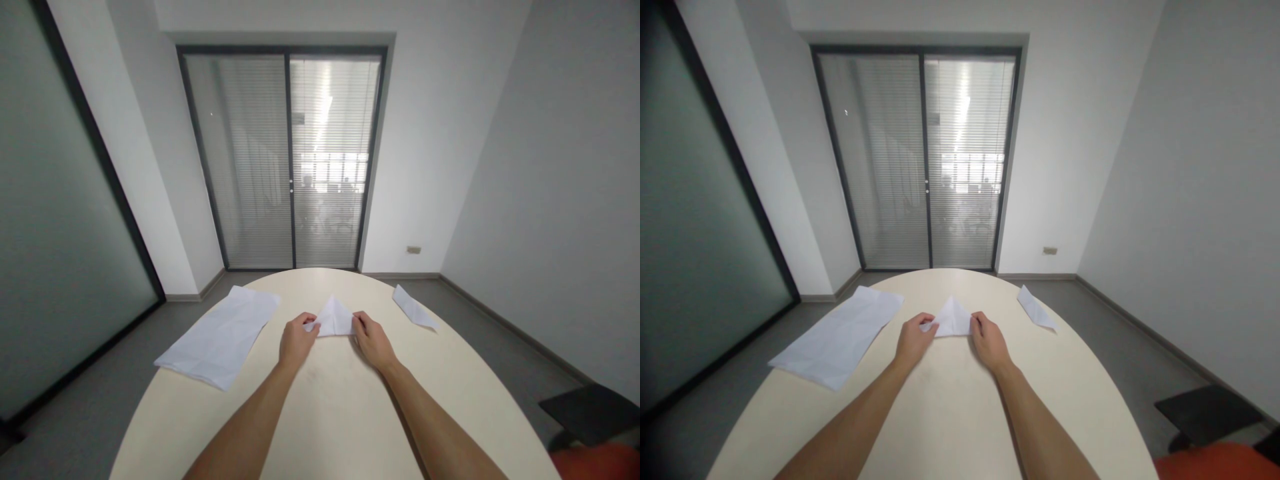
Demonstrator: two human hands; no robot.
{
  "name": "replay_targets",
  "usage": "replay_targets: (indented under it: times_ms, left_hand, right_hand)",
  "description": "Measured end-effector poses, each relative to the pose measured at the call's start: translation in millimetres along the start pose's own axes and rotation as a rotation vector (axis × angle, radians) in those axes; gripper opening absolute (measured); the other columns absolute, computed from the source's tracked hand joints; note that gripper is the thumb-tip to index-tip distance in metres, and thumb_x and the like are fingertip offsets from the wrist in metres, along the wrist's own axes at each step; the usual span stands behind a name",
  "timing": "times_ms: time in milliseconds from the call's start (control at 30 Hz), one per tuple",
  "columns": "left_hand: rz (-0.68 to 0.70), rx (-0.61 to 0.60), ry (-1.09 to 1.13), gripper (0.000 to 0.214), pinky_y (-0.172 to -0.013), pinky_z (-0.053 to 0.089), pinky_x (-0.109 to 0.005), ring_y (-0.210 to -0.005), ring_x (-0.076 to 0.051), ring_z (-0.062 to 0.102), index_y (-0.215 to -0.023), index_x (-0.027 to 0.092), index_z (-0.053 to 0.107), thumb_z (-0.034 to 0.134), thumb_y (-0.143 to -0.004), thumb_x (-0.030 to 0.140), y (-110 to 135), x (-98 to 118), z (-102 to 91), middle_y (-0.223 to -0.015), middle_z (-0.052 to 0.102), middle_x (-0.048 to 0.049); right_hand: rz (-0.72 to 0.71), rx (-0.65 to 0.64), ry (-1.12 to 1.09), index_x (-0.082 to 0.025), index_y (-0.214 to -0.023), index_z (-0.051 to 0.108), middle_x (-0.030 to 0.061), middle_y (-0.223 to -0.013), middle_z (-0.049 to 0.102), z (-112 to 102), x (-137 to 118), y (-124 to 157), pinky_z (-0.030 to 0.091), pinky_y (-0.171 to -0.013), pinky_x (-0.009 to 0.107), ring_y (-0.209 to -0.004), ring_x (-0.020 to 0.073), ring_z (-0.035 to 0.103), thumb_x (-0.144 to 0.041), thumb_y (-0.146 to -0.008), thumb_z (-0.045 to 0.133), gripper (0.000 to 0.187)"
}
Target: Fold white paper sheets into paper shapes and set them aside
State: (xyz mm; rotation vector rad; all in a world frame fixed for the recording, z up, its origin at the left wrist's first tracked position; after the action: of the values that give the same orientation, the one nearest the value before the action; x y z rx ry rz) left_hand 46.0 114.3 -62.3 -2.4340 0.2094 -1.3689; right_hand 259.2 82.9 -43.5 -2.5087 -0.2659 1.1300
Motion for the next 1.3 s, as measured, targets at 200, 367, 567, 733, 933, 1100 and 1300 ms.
replay_targets:
  times_ms: [200,367,567,733,933,1100,1300]
  left_hand:
    - [0.022,0.010,0.016,0.008,-0.076,0.049,-0.024,-0.082,-0.015,0.067,-0.086,0.020,0.068,0.066,-0.081,0.025,-1,-4,1.5,-0.085,0.072,-0.0007]
    - [0.068,-0.005,0.047,0.007,-0.076,0.048,-0.024,-0.080,-0.015,0.065,-0.088,0.019,0.066,0.063,-0.082,0.024,0,-3,3.9,-0.084,0.070,-0.0009]
    - [0.089,-0.017,0.054,0.006,-0.074,0.047,-0.024,-0.079,-0.015,0.065,-0.089,0.020,0.064,0.062,-0.083,0.020,1,-4,6.5,-0.085,0.070,-0.0011]
    - [0.102,-0.017,0.030,0.007,-0.077,0.047,-0.024,-0.081,-0.015,0.065,-0.090,0.021,0.064,0.063,-0.083,0.020,1,-4,6.5,-0.087,0.070,-0.0010]
    - [0.100,-0.023,-0.002,0.006,-0.075,0.047,-0.023,-0.080,-0.014,0.064,-0.090,0.021,0.064,0.063,-0.084,0.019,2,-1,5.8,-0.087,0.070,-0.0006]
    - [0.118,-0.019,-0.062,0.006,-0.073,0.046,-0.023,-0.079,-0.014,0.064,-0.091,0.022,0.064,0.060,-0.088,0.022,6,5,1.3,-0.087,0.070,0.0002]
    - [0.153,0.016,-0.112,0.020,-0.088,0.048,-0.027,-0.099,-0.018,0.066,-0.108,0.023,0.065,0.051,-0.093,0.022,7,9,-1.4,-0.109,0.071,-0.0038]
  right_hand:
    - [-0.001,-0.021,0.006,-0.021,-0.095,0.060,0.0040,-0.080,0.068,0,-3,0,0.041,-0.071,0.029,-0.076,0.0201,0.060,-0.042,-0.098,0.032,0.035]
    - [-0.010,-0.048,0.014,-0.021,-0.094,0.060,0.0035,-0.081,0.068,2,-3,0,0.040,-0.070,0.028,-0.076,0.0195,0.060,-0.042,-0.098,0.033,0.034]
    - [-0.014,-0.060,0.012,-0.021,-0.095,0.060,0.0036,-0.081,0.068,3,-1,0,0.040,-0.070,0.028,-0.076,0.0192,0.060,-0.042,-0.098,0.033,0.034]
    - [-0.011,-0.060,0.016,-0.021,-0.094,0.060,0.0037,-0.080,0.067,2,-3,1,0.040,-0.069,0.028,-0.076,0.0194,0.060,-0.041,-0.098,0.033,0.035]
    - [-0.013,-0.059,0.011,-0.021,-0.093,0.060,0.0029,-0.079,0.067,3,-2,0,0.040,-0.069,0.027,-0.075,0.0188,0.060,-0.041,-0.098,0.034,0.033]
    - [-0.020,-0.059,0.016,-0.021,-0.093,0.059,0.0021,-0.077,0.065,4,-2,1,0.039,-0.067,0.027,-0.073,0.0186,0.059,-0.041,-0.098,0.034,0.033]
    - [-0.010,-0.004,-0.003,-0.021,-0.097,0.061,0.0034,-0.083,0.069,3,-1,0,0.040,-0.070,0.028,-0.076,0.0195,0.060,-0.042,-0.098,0.035,0.034]
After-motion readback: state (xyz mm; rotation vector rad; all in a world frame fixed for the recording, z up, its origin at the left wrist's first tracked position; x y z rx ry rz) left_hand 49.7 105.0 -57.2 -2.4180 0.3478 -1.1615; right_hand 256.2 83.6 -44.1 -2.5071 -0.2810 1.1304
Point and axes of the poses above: each hand's wrist, its own y-axis away from the middle knuckle, its own z-axis out of the palm, x = y × z, the point moved 4 cm from there along -y, towards the middle knuckle
